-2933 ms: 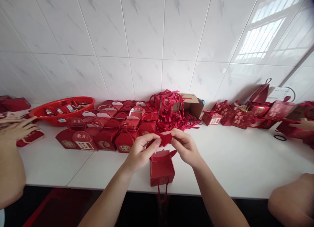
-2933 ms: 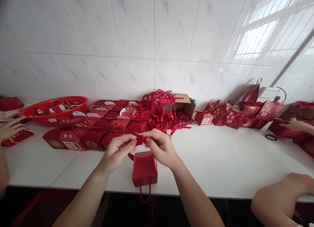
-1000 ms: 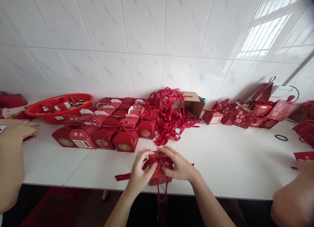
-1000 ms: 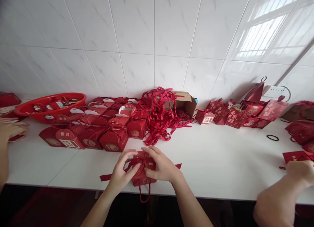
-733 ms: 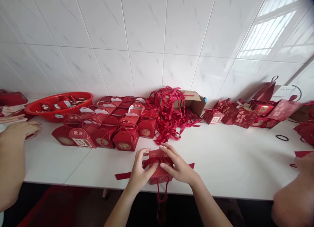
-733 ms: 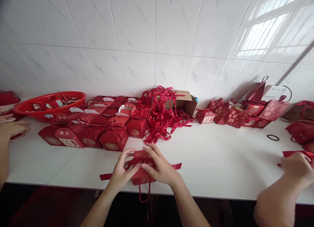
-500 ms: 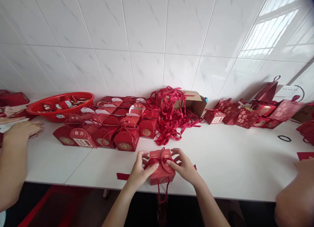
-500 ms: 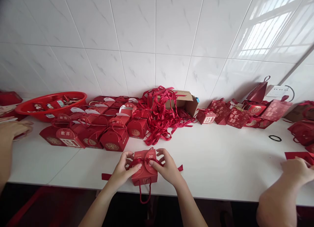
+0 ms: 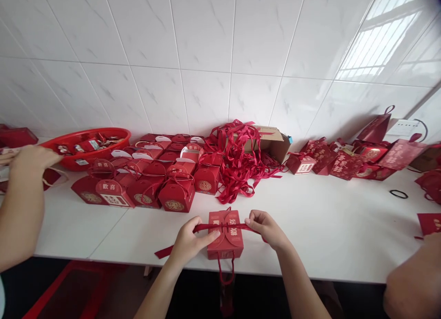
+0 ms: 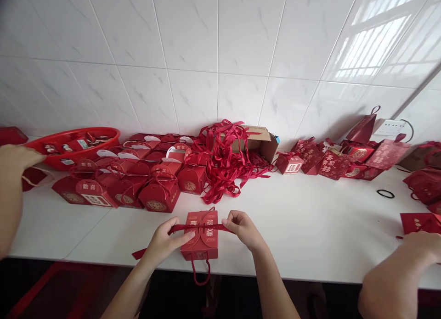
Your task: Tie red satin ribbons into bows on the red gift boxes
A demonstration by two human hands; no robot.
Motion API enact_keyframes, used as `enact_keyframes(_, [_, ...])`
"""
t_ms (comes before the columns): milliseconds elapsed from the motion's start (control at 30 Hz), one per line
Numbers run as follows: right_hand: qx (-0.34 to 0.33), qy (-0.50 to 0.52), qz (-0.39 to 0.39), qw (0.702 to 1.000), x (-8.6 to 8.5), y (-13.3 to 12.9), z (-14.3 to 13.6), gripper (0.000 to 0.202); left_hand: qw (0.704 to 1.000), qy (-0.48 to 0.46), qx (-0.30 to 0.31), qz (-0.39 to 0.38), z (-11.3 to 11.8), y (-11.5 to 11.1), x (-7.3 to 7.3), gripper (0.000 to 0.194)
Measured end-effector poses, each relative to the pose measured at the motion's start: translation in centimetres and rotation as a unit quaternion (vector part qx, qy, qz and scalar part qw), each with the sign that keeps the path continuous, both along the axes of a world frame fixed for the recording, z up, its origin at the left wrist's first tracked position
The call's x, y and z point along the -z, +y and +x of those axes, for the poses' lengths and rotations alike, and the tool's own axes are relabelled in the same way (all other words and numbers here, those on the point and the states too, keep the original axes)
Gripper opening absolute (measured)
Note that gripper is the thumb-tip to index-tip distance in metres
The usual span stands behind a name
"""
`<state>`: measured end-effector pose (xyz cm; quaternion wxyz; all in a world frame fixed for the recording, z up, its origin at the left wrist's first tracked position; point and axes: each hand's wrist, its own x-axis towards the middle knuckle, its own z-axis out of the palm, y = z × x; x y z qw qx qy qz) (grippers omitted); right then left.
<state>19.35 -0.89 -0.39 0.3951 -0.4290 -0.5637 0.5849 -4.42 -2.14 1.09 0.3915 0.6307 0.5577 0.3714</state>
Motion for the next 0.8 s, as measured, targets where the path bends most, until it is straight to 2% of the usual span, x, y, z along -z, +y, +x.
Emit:
enact_keyframes(133, [-0.005, -0.016, -0.009, 1.000, 0.3, -0.4, 0.8, 0.046, 1.000, 0.015, 0.010, 0.004, -0.5, 0.0, 0.4, 0.038])
enact_keyframes(267, [-0.056, -0.088, -0.040, 0.994, -0.1, -0.9, 1.4, 0.044, 0.999, 0.020, 0.033, 0.019, -0.6, 0.2, 0.0, 0.029])
enact_keyframes(333, [-0.084, -0.105, -0.047, 0.990, -0.7, -1.1, 1.6, 0.044, 0.998, 0.029, 0.023, 0.051, -0.5, 0.2, -0.5, 0.033])
enact_keyframes(433, [-0.096, -0.041, -0.033, 0.994, -1.9, -1.4, 1.6, 0.041, 0.990, 0.055, 0.011, 0.131, 0.2, -0.2, -1.6, 0.044])
enact_keyframes(567, [-0.078, 0.092, -0.007, 0.993, -4.1, -2.0, 0.6, 0.030, 0.968, 0.100, 0.102, 0.206, 2.5, -0.9, -3.2, 0.048])
enact_keyframes(633, [-0.083, 0.120, 0.008, 0.989, -5.0, -2.4, 0.0, 0.028, 0.958, 0.120, 0.119, 0.230, 3.6, -0.8, -3.5, 0.047])
enact_keyframes(700, [-0.073, 0.116, 0.020, 0.990, -5.7, -2.8, -0.2, 0.026, 0.954, 0.126, 0.085, 0.259, 4.2, -0.3, -3.5, 0.038])
enact_keyframes(800, [-0.002, 0.049, 0.021, 0.999, -6.0, -3.2, -0.3, 0.027, 0.949, 0.109, -0.004, 0.296, 4.2, 0.7, -2.9, 0.030])
